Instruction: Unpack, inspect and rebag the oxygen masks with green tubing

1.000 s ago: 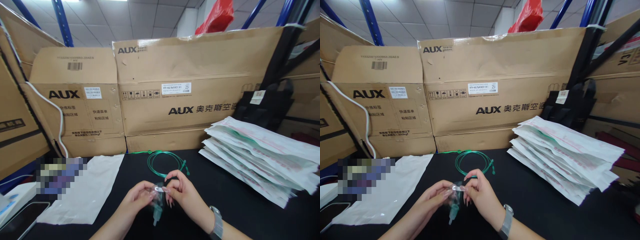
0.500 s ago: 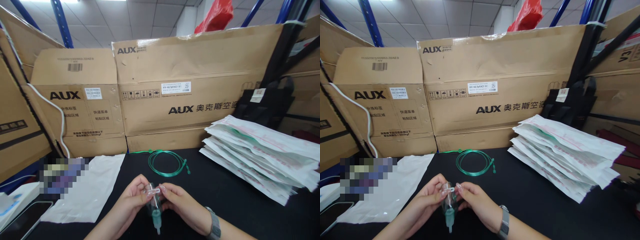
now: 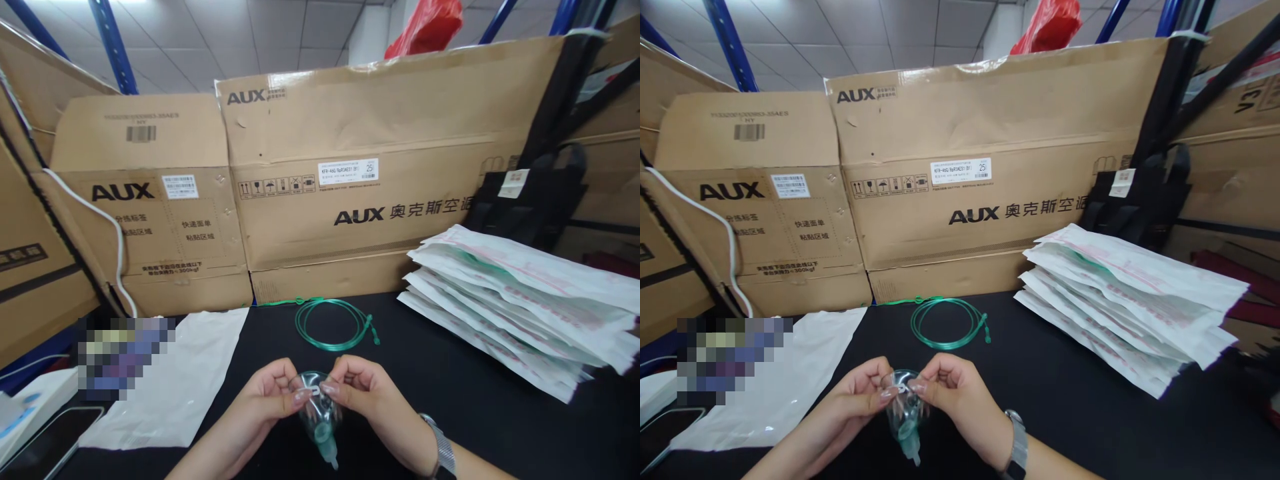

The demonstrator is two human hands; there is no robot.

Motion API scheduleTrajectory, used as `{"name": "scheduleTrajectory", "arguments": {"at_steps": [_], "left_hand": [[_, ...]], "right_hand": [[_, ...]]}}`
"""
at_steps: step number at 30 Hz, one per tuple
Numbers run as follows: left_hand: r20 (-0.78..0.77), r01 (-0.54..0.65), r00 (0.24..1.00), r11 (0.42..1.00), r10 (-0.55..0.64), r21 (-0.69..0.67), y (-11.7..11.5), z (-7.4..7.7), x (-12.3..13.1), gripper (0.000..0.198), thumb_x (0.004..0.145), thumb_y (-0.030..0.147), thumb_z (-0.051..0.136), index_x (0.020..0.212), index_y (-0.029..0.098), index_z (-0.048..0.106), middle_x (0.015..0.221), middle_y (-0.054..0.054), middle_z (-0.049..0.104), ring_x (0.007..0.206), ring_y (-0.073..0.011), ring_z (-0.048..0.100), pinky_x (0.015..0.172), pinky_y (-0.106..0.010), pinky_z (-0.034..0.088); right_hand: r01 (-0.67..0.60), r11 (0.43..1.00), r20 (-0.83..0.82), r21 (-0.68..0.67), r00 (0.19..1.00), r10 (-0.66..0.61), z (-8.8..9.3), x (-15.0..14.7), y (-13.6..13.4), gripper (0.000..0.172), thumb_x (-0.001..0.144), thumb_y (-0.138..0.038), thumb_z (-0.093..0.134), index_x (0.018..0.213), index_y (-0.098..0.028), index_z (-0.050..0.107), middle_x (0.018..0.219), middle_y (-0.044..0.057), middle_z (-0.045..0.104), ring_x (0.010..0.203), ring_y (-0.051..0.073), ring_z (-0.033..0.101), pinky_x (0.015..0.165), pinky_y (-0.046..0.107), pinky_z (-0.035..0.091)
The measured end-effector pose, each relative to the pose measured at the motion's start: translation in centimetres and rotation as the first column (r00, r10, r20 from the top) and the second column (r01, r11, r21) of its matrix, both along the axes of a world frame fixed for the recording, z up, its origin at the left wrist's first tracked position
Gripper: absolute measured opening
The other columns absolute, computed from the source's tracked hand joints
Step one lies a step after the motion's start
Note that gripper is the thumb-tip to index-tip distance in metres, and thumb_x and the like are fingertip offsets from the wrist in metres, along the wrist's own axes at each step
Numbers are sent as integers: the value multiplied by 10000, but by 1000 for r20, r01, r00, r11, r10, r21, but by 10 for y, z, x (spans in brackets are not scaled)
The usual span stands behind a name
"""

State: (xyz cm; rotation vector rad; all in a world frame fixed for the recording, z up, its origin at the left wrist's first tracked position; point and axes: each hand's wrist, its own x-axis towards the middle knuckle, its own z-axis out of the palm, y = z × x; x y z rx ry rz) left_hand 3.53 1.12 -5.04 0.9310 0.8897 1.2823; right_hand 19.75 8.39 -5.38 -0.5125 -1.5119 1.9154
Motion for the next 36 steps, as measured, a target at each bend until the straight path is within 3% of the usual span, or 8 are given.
{"name": "scheduleTrajectory", "arguments": {"at_steps": [3, 10, 16, 23, 29, 36], "left_hand": [[0, -3, 1000, 1000, 3, -19, -1, -1, -2, 171, 683, 156, 652, 629, 146, 491, 618, 13, 550, 617, -101, 498, 613, -223, 344], [17, -41, 999, 998, 41, -44, 0, -2, -1, 193, 682, 134, 632, 603, 157, 457, 600, 21, 544, 604, -106, 499, 605, -225, 347], [-4, -29, 1000, 997, 28, -70, 0, 1, 3, 279, 610, 169, 709, 559, 161, 435, 554, 28, 558, 569, -105, 513, 582, -221, 348], [-83, -9, 997, 992, -2, -130, -2, 0, 3, 280, 577, 116, 702, 550, 159, 426, 550, 25, 554, 557, -100, 487, 551, -212, 317], [-81, -31, 997, 988, 19, -150, -1, -1, 6, 334, 546, 139, 721, 529, 167, 389, 530, 19, 562, 535, -107, 481, 543, -218, 313], [-70, -25, 997, 996, 19, -86, 0, 3, 9, 279, 621, 260, 697, 552, 160, 445, 562, 24, 538, 563, -103, 464, 569, -221, 309]], "right_hand": [[-15, 1000, -15, 27, 1000, 16, 1, 1, -2, 213, 694, -325, 658, 677, -130, 574, 602, -7, 593, 568, 85, 505, 582, 229, 374], [14, 999, 35, 46, 999, -15, 0, 0, -5, 255, 675, -377, 658, 660, -136, 577, 594, -12, 576, 572, 92, 494, 585, 232, 376], [48, 995, 80, 92, 995, -55, -2, -2, -3, 306, 681, -450, 624, 627, -153, 568, 563, -32, 511, 540, 88, 437, 565, 232, 357], [21, 961, 141, 277, 988, -62, -7, -1, -7, 346, 729, -471, 558, 588, -156, 530, 588, -34, 430, 571, 93, 375, 552, 229, 314], [18, 962, 172, 274, 983, -68, -6, -2, -7, 342, 693, -479, 592, 601, -157, 525, 585, -34, 434, 563, 97, 385, 552, 235, 317], [57, 976, 175, 210, 980, -95, -7, -3, -6, 354, 660, -491, 621, 606, -155, 525, 568, -34, 469, 542, 87, 383, 532, 227, 314]]}}
